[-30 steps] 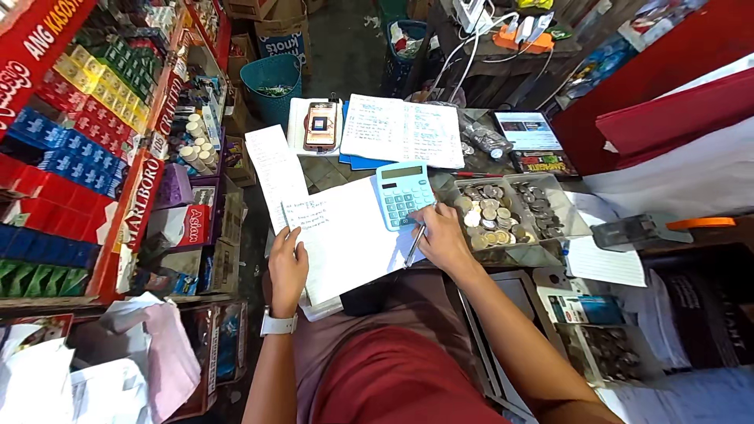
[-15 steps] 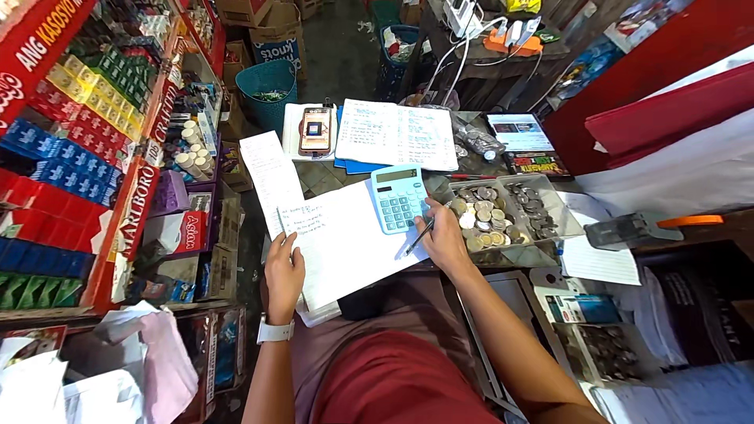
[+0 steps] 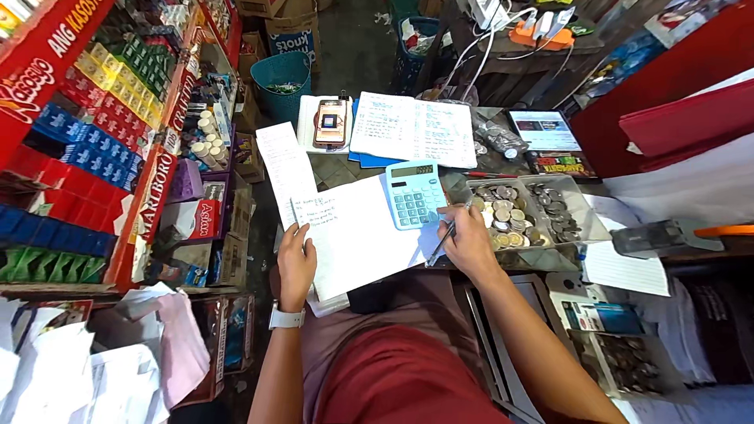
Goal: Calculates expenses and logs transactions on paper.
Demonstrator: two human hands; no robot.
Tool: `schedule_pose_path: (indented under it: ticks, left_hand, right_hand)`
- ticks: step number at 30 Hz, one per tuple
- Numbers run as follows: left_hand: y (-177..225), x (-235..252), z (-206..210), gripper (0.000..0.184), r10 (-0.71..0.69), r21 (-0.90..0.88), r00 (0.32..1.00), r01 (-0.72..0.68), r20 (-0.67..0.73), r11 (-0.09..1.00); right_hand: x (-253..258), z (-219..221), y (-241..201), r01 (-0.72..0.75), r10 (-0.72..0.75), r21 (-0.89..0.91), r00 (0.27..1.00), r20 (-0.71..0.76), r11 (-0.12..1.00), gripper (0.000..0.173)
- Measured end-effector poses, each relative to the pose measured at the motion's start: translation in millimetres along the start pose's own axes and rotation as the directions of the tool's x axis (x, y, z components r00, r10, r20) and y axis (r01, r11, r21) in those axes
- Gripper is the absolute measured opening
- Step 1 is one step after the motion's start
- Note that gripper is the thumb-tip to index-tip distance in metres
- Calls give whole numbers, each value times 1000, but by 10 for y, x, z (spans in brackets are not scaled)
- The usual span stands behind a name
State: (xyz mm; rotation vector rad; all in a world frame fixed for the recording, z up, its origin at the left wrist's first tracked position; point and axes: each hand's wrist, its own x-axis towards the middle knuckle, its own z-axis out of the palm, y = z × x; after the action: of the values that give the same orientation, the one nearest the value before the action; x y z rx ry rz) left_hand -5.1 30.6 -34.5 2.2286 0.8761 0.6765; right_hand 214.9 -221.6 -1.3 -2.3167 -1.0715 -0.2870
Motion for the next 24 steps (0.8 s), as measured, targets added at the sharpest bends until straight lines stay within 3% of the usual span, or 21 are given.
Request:
schedule_pose_path:
  ticks: [7,18,24]
  left_hand:
    - [83,22,5,33,-73,-17,996,74,52,997]
    - [90,24,11,33,-34,-14,999,35,39,999]
    - [30,25,25,32,-8,-1,1000,8,30,1000]
  right_hand:
    - [-90,25,44,18,-15,-30,995,102,999,31]
    - [40,-49,-46,17,-13,-34,994,112,999,24]
    - [193,82,-152,111,-118,54,980,157,992,22]
